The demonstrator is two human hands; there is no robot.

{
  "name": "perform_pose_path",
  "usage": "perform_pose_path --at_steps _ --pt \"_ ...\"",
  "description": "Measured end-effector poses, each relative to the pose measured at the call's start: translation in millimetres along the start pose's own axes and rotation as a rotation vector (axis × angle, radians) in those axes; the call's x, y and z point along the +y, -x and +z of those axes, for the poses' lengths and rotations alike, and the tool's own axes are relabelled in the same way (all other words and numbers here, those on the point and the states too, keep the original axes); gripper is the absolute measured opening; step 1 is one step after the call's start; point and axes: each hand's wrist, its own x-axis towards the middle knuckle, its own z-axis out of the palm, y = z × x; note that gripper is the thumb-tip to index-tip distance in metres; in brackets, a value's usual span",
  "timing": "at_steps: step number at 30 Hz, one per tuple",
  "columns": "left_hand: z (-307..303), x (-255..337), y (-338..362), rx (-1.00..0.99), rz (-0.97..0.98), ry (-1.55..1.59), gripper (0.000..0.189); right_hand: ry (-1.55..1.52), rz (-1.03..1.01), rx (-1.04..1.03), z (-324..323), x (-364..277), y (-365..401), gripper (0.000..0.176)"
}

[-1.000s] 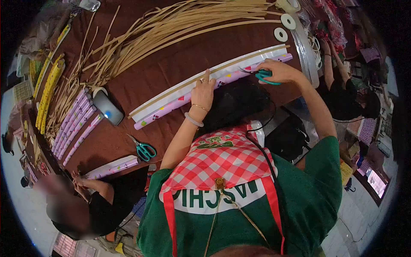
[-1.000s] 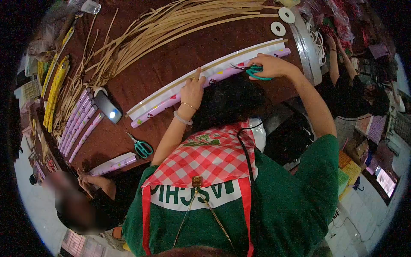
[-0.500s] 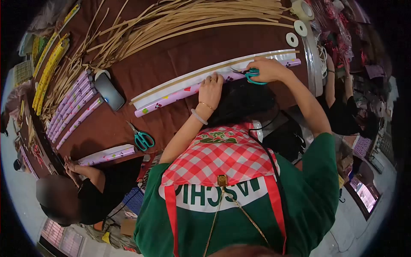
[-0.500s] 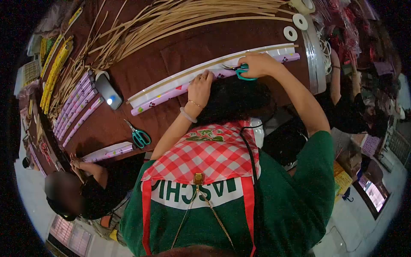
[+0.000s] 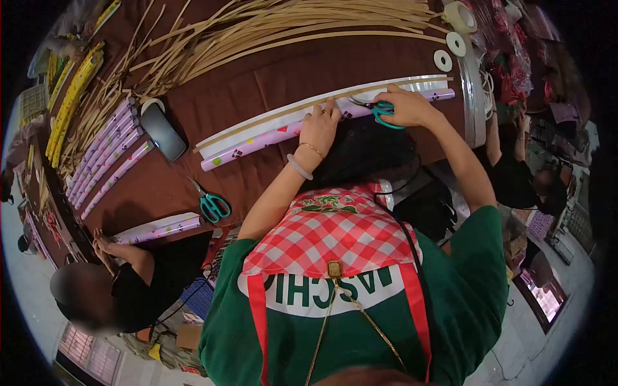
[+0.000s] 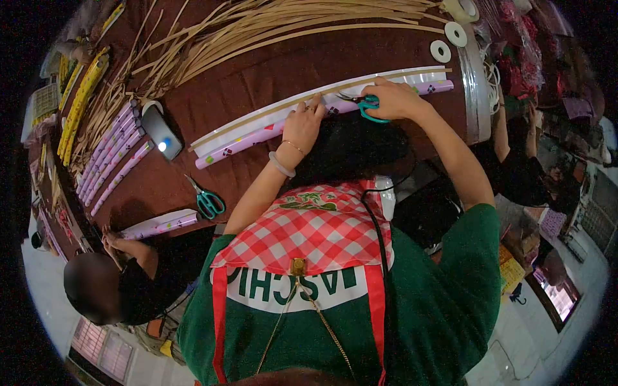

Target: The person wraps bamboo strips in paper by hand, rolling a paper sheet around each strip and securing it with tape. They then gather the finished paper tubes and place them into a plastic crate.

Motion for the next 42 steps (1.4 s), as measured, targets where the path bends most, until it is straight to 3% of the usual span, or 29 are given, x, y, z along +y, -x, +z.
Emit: perform_pose_path --at_steps 20,32,38,42 --pt "2.4 -1.4 -1.6 -0.004 -0.006 0.028 0.022 -0.061 -0.044 0.015 7.4 4.6 -8.5 0.042" --pt "-1.7 -3.2 -1.8 0.012 0.001 0.021 0.025 -0.178 -0.183 0.005 1.8 15.3 -18.1 0.041" --pt "1.8 -2.8 -3.3 0.006 -0.011 0.008 0.026 -0.336 -0.190 -0.102 -4.5 13.0 -20.4 0.039" --pt "4.7 -3.1 -3.0 0.047 -0.002 0.009 0.025 -0.265 -0.251 -0.050 -1.2 17.8 -22.2 0.038"
